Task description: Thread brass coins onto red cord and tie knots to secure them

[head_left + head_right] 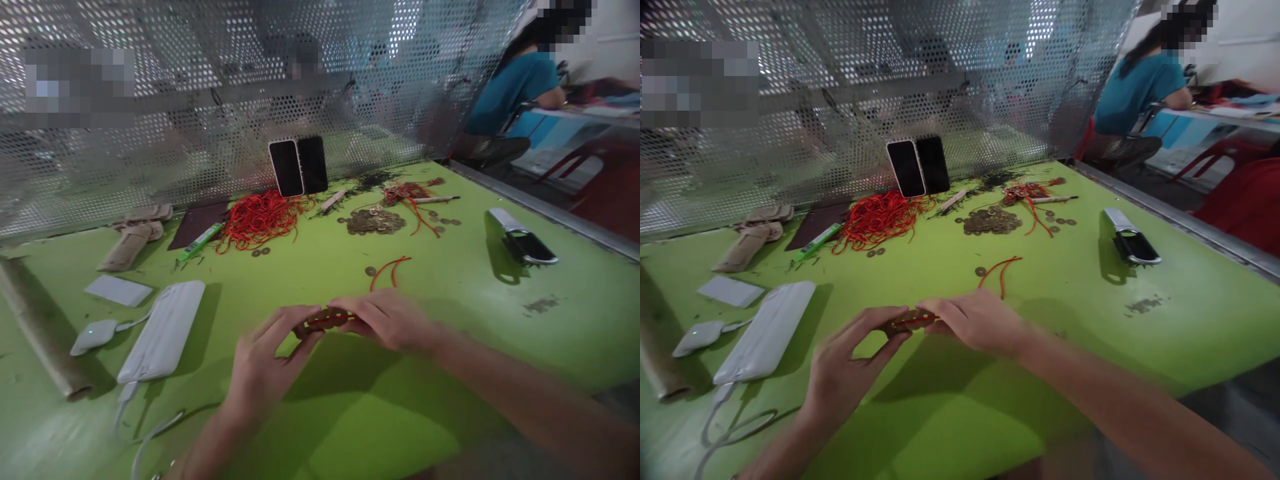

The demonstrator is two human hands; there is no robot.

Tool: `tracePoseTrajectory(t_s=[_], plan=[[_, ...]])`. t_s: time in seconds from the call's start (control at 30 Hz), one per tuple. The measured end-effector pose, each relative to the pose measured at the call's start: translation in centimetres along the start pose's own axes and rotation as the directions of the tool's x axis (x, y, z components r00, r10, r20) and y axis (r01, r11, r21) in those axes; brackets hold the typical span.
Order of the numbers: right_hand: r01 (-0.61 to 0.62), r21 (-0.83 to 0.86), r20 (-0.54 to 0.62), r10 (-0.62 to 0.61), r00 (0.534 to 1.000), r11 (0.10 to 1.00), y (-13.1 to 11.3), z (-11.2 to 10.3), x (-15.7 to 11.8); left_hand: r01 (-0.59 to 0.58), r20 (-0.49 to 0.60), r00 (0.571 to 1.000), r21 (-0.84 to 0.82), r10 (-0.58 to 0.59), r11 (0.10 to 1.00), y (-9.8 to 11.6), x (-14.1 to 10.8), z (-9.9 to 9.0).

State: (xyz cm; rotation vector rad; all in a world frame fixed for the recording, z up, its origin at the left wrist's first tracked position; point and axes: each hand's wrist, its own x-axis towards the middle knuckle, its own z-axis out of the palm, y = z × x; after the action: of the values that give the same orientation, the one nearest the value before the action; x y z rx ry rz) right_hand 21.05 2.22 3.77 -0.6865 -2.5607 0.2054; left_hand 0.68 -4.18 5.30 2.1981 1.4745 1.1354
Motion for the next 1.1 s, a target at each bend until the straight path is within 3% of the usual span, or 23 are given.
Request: tracePoseTrajectory(t_s=[0.13,0.27,0.57,0.7,0.8,0.9,1.1], plan=[[-0.035,0.049,0.01,0.035,0.999,0.998,-0.1,-0.2,-0.1,-0.031,0.019,0.999,-0.011,0.031,0.999,0.1,0.1,0.0],[-0.066,0.138,-0.066,0.076,0.995,0.988,0.0,-0.2,0.0,-0.012,-0.028,1.0,-0.02,0.012,1.0,0.7,0.3,0.0],[0.045,0.227,-0.232,0.009,0.973,0.973,-0.2,0.2,-0.1,-0.03,0.034,0.999,0.012,0.029,0.999,0.3,0.0,0.0],[0.035,0.306,-0.216,0.034,0.976,0.951,-0.7,0.5,-0.1,-0.039,-0.036,0.998,0.063,0.041,0.997,0.5,-0.1,0.2],[0.072,0.319,-0.237,0.006,0.972,0.945,-1.0,0.5,-0.1,-0.108,-0.096,0.989,0.062,0.114,0.992,0.5,-0.1,0.4],[0.076,0.316,-0.251,0.006,0.968,0.946,-1.1,0.5,-0.1,-0.183,-0.095,0.978,0.044,0.186,0.982,0.3,-0.1,0.4],[0.027,0.35,-0.18,0.039,0.983,0.936,-0.9,0.5,-0.3,-0.212,-0.093,0.972,0.048,0.216,0.976,0.1,-0.1,0.3]])
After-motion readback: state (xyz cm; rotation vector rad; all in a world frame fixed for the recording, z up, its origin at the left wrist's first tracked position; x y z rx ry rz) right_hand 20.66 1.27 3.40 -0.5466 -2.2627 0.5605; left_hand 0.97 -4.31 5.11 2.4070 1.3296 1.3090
